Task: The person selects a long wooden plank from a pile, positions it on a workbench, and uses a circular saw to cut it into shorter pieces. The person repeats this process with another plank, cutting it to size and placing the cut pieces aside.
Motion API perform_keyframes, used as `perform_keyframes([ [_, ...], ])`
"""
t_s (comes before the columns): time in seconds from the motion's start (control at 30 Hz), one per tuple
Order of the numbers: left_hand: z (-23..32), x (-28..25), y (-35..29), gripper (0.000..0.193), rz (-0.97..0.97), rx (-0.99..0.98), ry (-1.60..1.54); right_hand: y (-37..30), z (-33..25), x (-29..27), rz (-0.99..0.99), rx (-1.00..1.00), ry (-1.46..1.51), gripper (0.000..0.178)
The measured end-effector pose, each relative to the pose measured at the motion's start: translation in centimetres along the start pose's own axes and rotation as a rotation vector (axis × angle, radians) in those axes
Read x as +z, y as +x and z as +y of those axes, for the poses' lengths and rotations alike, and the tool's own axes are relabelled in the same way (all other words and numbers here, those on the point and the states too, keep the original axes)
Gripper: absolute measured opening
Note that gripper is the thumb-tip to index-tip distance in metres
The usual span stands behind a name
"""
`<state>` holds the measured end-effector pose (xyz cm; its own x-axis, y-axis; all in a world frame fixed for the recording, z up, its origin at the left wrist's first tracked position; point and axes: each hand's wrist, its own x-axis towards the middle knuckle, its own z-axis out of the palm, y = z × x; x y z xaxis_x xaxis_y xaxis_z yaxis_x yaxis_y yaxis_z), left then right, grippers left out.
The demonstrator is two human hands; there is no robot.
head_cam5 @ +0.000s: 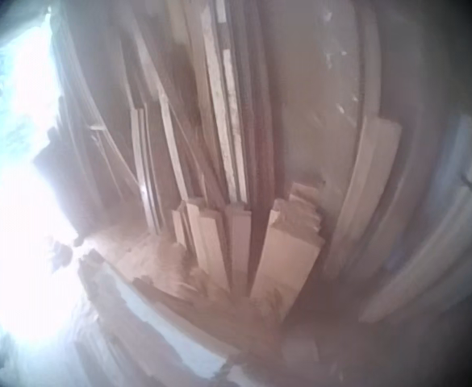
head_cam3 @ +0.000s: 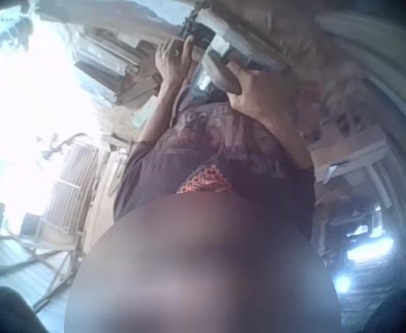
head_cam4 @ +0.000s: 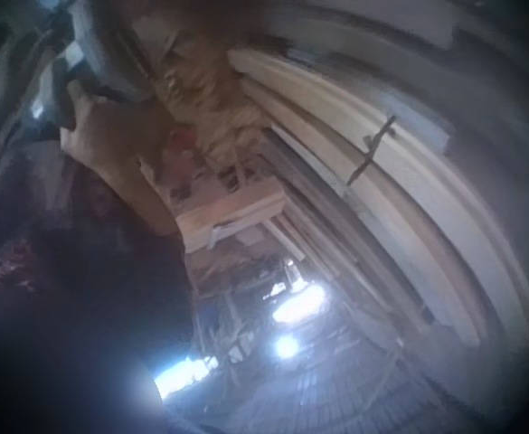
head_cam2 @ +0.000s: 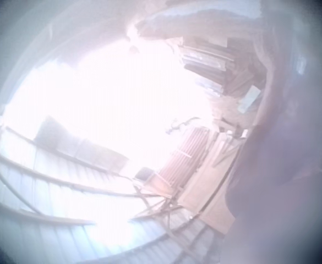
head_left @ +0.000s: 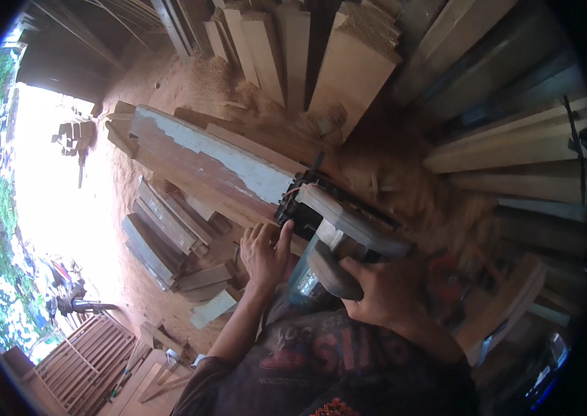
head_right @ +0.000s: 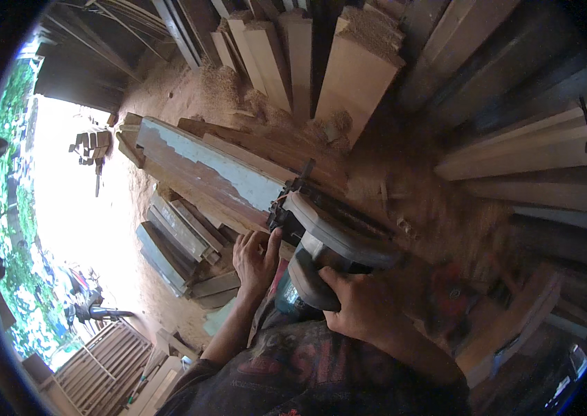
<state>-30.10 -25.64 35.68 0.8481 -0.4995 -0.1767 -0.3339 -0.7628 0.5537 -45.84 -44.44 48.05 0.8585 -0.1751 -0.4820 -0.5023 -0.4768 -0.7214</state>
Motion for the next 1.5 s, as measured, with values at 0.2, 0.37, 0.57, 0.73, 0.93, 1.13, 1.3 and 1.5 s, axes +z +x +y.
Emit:
perform_keyframes([
  [0.2,1.8,-0.4,1.8,0.057,-0.149,-0.240,-0.001,0.0,-0.9,-0.4,0.024,0.008,0.013,0.033],
  [0.37,1.7,-0.3,1.5,0.048,-0.147,-0.195,0.006,-0.1,-0.8,0.1,0.042,0.031,-0.018,0.028],
  [0.57,-1.0,-2.8,3.9,0.020,-0.407,0.396,0.191,-0.2,-0.5,0.8,0.104,0.052,-0.126,0.033],
  [0.73,-1.8,-3.6,6.7,0.027,-0.477,0.792,0.352,-0.2,-0.4,1.0,0.125,0.072,-0.112,0.038],
  [0.93,0.0,-2.3,2.1,0.046,-0.325,-0.090,0.103,-0.2,0.1,1.5,0.169,0.027,-0.037,0.037],
  [1.13,0.8,0.3,1.4,0.074,-0.183,-0.266,-0.058,0.1,0.7,1.6,0.157,-0.025,0.004,0.034],
  [1.3,0.5,0.6,1.7,0.071,-0.189,-0.324,-0.098,0.3,0.5,1.6,0.148,-0.027,0.009,0.033],
  [1.5,0.4,0.2,1.8,0.045,-0.219,-0.130,-0.094,0.2,0.3,1.1,0.104,0.002,-0.030,0.034],
])
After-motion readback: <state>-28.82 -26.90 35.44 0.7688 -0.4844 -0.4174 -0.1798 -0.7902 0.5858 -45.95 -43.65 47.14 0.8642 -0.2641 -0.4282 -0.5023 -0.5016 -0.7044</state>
